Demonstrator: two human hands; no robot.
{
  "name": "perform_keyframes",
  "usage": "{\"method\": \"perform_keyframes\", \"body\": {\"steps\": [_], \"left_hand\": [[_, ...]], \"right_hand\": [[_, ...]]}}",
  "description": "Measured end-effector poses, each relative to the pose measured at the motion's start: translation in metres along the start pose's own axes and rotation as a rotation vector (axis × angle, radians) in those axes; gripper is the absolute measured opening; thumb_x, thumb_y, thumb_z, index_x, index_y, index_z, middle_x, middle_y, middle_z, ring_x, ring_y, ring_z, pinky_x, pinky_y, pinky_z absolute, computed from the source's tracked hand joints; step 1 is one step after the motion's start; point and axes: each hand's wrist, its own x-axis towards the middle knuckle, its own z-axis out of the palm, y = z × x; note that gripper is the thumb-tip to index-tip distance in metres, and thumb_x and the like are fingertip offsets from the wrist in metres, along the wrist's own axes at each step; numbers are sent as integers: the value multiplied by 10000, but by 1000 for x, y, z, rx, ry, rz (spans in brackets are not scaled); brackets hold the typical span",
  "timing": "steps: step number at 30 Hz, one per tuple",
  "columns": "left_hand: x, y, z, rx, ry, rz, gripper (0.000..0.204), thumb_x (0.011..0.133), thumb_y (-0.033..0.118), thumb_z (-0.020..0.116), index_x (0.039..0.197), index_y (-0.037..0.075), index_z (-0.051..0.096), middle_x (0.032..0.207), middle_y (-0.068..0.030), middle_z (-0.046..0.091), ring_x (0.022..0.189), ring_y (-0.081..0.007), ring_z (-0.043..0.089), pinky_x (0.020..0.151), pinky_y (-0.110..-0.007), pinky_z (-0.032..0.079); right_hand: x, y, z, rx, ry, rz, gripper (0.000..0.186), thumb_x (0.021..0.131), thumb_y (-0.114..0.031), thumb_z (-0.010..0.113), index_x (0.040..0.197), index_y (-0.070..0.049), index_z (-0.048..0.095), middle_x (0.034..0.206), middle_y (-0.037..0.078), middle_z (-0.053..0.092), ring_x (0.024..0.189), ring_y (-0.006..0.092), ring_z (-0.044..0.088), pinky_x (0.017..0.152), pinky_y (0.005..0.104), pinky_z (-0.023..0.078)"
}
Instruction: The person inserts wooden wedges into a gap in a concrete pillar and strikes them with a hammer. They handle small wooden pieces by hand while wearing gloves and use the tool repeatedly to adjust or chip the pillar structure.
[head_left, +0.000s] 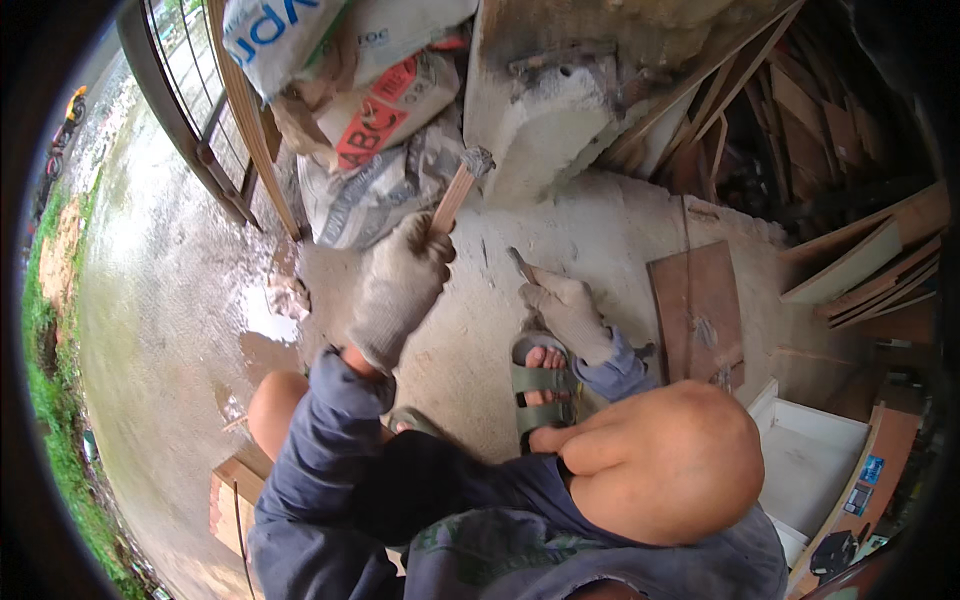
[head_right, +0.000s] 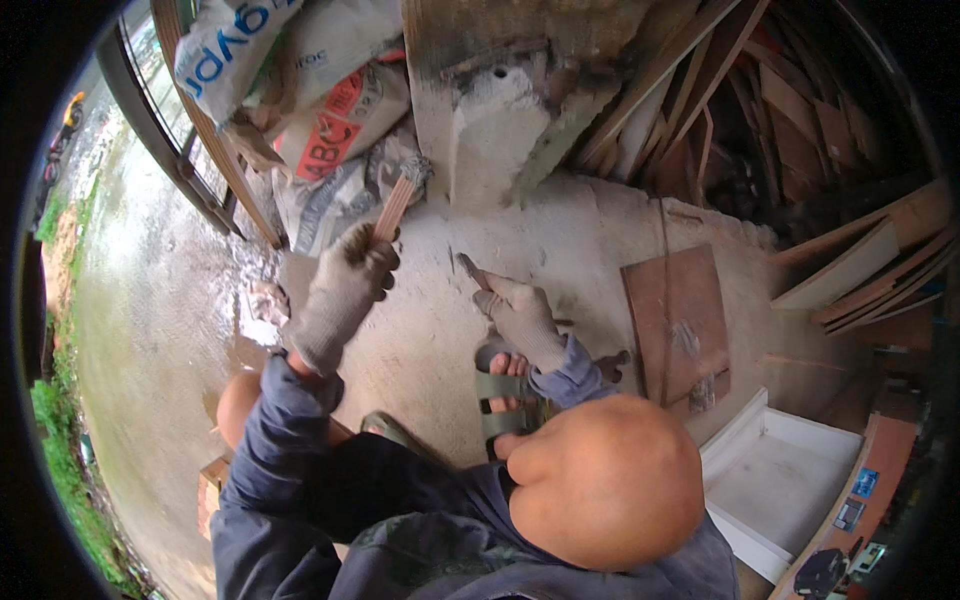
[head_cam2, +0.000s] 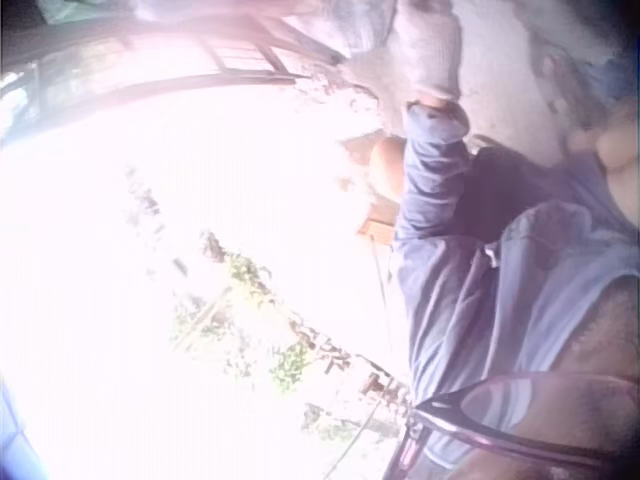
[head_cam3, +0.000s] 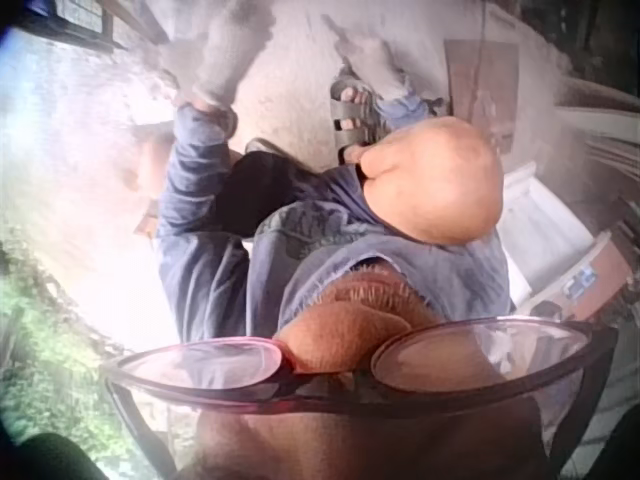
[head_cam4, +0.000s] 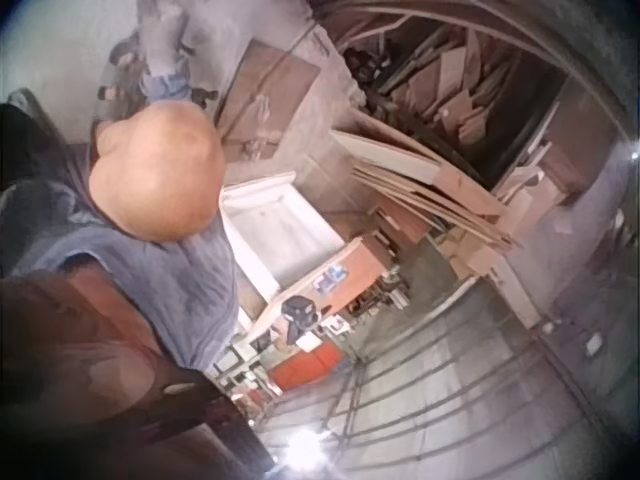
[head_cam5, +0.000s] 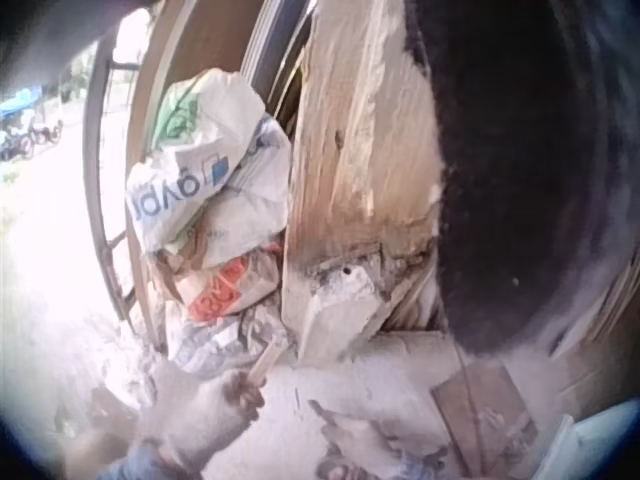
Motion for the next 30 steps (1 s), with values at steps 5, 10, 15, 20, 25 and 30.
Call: {"method": "perform_keyframes", "body": {"steps": [5,10,15,20,25,30], "left_hand": [[-16,39,23,-271,50,207,235,1030,216,617,1191,44,613,853,32,594,666,-48,516,598,-212,445],[-19,64,31,-599,105,126,239,999,246,689,1103,45,613,736,55,538,579,-20,453,517,-202,388],[-23,75,60,-601,124,5,265,945,234,755,1077,53,615,696,60,520,566,-33,451,512,-209,381],[-12,69,65,-708,94,91,322,940,257,751,1122,24,623,785,15,612,611,-54,511,566,-216,424],[-1,76,61,-687,271,97,182,972,201,708,1001,23,683,688,24,575,553,-55,475,528,-225,378],[3,70,58,-676,264,100,154,972,187,702,967,34,706,693,24,583,551,-59,479,524,-231,374]], "right_hand": [[4,-36,-19,131,-11,-205,350,1043,-195,599,1316,18,649,921,32,637,807,98,567,735,264,497],[6,-64,-30,259,73,-197,355,1089,-237,521,1322,1,642,861,-7,585,748,86,516,708,233,463],[8,-109,-29,538,186,-130,366,1100,-258,494,1323,4,617,834,-10,599,704,64,518,636,215,448],[15,-125,2,701,299,-33,233,1024,-139,615,1186,26,637,853,15,655,692,51,586,591,218,493],[20,-121,6,752,143,-64,186,1008,-115,631,1126,23,675,890,14,679,793,55,621,687,222,517],[30,-119,4,709,116,-83,144,961,-104,678,1025,18,716,905,24,707,798,61,613,725,237,509]]}}
